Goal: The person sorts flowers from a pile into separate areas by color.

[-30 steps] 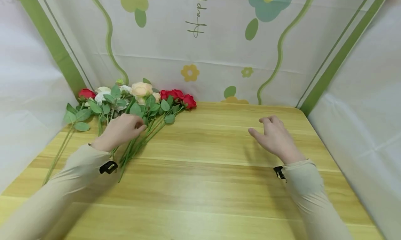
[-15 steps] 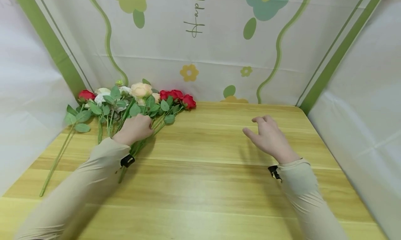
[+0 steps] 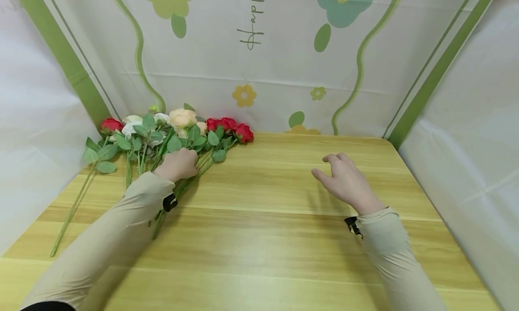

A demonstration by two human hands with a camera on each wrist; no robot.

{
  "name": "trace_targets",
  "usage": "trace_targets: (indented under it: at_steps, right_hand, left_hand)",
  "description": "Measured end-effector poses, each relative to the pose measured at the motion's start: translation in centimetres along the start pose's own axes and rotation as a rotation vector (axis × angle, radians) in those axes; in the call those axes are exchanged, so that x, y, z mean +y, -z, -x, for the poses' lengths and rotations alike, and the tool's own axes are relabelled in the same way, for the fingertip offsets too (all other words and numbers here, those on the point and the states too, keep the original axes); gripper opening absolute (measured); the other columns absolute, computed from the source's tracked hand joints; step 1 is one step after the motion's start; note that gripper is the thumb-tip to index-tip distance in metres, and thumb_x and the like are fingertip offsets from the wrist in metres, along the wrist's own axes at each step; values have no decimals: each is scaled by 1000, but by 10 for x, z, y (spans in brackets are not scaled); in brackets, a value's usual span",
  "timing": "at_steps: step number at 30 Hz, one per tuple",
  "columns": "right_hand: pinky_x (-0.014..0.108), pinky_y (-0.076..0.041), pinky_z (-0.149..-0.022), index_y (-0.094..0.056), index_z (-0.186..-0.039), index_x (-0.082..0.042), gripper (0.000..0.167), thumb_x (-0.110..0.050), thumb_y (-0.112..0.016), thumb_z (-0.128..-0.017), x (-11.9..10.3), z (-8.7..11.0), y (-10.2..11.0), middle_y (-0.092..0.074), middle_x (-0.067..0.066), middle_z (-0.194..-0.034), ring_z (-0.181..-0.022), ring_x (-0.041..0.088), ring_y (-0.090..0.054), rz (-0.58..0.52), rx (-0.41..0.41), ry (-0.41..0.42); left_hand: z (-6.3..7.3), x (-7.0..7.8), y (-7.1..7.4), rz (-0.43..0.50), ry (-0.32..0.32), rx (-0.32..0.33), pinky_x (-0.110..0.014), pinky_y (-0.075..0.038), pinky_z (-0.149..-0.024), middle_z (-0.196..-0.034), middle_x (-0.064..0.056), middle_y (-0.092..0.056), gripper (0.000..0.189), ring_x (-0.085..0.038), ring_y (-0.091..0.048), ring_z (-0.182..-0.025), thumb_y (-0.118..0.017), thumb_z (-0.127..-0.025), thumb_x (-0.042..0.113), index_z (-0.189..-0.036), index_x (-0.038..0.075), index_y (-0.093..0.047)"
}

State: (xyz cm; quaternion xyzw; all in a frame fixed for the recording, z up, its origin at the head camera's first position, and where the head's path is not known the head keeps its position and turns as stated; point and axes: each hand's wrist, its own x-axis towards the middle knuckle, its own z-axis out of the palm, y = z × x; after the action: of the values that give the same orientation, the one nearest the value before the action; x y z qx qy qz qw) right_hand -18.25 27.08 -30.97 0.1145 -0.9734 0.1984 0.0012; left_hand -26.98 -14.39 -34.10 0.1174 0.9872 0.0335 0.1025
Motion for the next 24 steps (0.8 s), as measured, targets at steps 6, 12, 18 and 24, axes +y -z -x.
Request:
trace_targets:
  at_steps: [6,12,18,24]
  right_hand:
    - [61,-37,-95,-47,-135,11,68,-48,-51,-101,-1,1,0,-45,32,-133,-120,46,-44,-2,11,9]
    - [61,-38,-94,-48,-134,12,67,-47,-51,-101,-2,1,-2,-46,33,-132,-118,46,-46,-7,18,25]
    - [60,-38,-93,-51,-132,12,64,-44,-53,-101,-5,1,-5,-49,32,-130,-118,46,-47,-7,12,40]
    - [59,-41,-90,-51,-133,11,66,-48,-51,-101,-6,2,-7,-50,31,-130,-113,43,-50,-15,-5,29]
  left_hand:
    - [-3,0,0,35,19,-46,-40,-41,-54,-77,-11,-59,8,-23,-51,-62,-65,-88,9,-82,6,-61]
    - [0,-5,6,165,27,-33,-31,-34,-45,-54,-1,-44,36,-14,-38,-47,-74,-88,16,-59,12,-53]
    - [10,-14,14,253,-27,25,-27,-24,-41,-47,4,-29,50,-10,-25,-42,-73,-91,21,-50,18,-45]
    - [17,-25,12,378,-76,146,-26,-21,-41,-43,5,-30,51,-10,-21,-40,-66,-94,19,-47,16,-47]
